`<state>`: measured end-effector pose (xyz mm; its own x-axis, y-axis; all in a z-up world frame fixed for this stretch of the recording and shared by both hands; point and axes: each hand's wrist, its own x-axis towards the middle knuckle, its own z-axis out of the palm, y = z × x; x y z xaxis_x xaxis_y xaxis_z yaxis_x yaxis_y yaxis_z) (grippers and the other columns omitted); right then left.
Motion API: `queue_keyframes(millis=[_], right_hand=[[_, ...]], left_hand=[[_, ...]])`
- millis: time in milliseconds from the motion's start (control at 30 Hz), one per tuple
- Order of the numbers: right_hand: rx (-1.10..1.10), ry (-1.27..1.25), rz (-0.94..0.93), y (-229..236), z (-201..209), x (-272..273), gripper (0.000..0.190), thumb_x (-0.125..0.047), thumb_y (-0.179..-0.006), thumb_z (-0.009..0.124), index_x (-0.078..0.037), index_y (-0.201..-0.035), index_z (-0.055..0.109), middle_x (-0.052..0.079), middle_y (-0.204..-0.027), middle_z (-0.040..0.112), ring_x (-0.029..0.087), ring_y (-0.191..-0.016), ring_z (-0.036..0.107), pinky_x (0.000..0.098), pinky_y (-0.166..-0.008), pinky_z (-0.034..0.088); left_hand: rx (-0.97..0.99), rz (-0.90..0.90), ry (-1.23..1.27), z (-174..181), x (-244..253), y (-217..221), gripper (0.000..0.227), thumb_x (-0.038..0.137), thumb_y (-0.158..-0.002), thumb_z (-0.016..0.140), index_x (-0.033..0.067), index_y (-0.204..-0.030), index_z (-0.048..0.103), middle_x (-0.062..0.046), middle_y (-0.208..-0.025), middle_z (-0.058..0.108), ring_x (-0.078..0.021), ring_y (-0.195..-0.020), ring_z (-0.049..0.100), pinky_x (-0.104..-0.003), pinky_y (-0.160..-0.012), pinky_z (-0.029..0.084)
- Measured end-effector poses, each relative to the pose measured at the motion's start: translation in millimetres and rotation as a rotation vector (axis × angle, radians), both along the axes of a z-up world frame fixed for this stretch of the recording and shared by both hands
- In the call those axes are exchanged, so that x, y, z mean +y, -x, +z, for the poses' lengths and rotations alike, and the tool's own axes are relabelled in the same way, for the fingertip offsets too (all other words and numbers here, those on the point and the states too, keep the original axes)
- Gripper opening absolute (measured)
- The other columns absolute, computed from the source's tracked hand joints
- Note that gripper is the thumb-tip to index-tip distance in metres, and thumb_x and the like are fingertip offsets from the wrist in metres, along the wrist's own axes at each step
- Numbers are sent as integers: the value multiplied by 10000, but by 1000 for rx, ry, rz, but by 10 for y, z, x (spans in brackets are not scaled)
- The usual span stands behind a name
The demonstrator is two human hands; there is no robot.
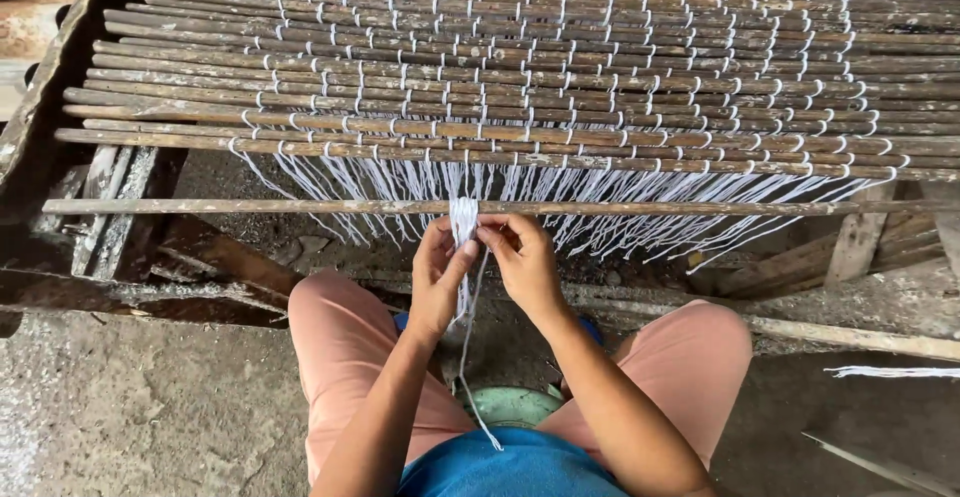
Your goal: Weaving or looping cotton wicks around wooden rods on a frame for candle production.
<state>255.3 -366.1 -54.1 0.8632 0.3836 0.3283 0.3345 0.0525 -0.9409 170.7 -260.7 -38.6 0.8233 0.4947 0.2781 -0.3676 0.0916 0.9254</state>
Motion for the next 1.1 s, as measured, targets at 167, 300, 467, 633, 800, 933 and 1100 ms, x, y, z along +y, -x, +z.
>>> queue_keyframes(millis=[167, 300, 467, 633, 800, 933, 1100], right_hand=[[65, -60, -13, 193, 303, -59, 157, -105, -960, 731, -5, -1075, 693, 73, -875, 635, 102, -759, 618, 254, -654, 545], [97, -95, 48, 245, 420, 40, 150, -95, -952, 739, 3, -1061, 707, 82, -843, 657, 109, -734, 615, 241, -640, 532], [247, -172, 86, 243, 423, 18, 71, -74, -979, 685, -28, -1028, 707, 43, -814, 673, 61, -738, 568, 177, -633, 486], [600, -423, 130, 71, 295, -141, 118, -161, -938, 673, -88, -1030, 666, 58, -976, 706, 151, -898, 639, 279, -832, 485], [763, -613, 213, -59, 285, -305, 98, -185, -916, 607, -106, -926, 665, 96, -896, 697, 236, -912, 691, 375, -923, 514], [660, -529, 261, -78, 94, -299, 77, -157, -954, 614, -84, -958, 592, 48, -768, 561, 154, -685, 570, 368, -788, 538], [559, -362, 272, 76, 298, -210, 263, -93, -933, 694, 46, -1146, 628, 94, -879, 587, 119, -635, 570, 308, -616, 580]], left_hand=[[-43, 66, -47, 48, -25, 21, 129, 98, -1043, 594, 20, -1138, 633, -95, -917, 677, -133, -891, 569, -367, -854, 520], [-46, 102, -66, 47, -63, 16, 87, 64, -1026, 616, 9, -1090, 634, -83, -855, 653, -128, -863, 576, -349, -805, 516], [-63, 138, -11, 142, -119, -43, 115, 96, -1003, 669, 11, -1057, 613, -77, -870, 641, -142, -862, 588, -374, -804, 524], [-33, 191, -4, -28, -64, -135, 182, 162, -1071, 561, 14, -1018, 652, -80, -820, 674, -126, -832, 579, -337, -805, 511], [-10, 151, 35, -126, -35, -140, 181, 173, -1076, 530, 38, -1014, 632, -63, -837, 668, -140, -826, 642, -329, -815, 528], [-45, 101, 57, 39, -146, -92, 166, 168, -1020, 631, 6, -1049, 613, -125, -829, 670, -185, -804, 653, -360, -796, 533], [-31, 115, 48, -15, -130, -68, 110, 116, -1021, 641, 6, -1022, 639, -83, -788, 673, -131, -782, 621, -319, -779, 526]])
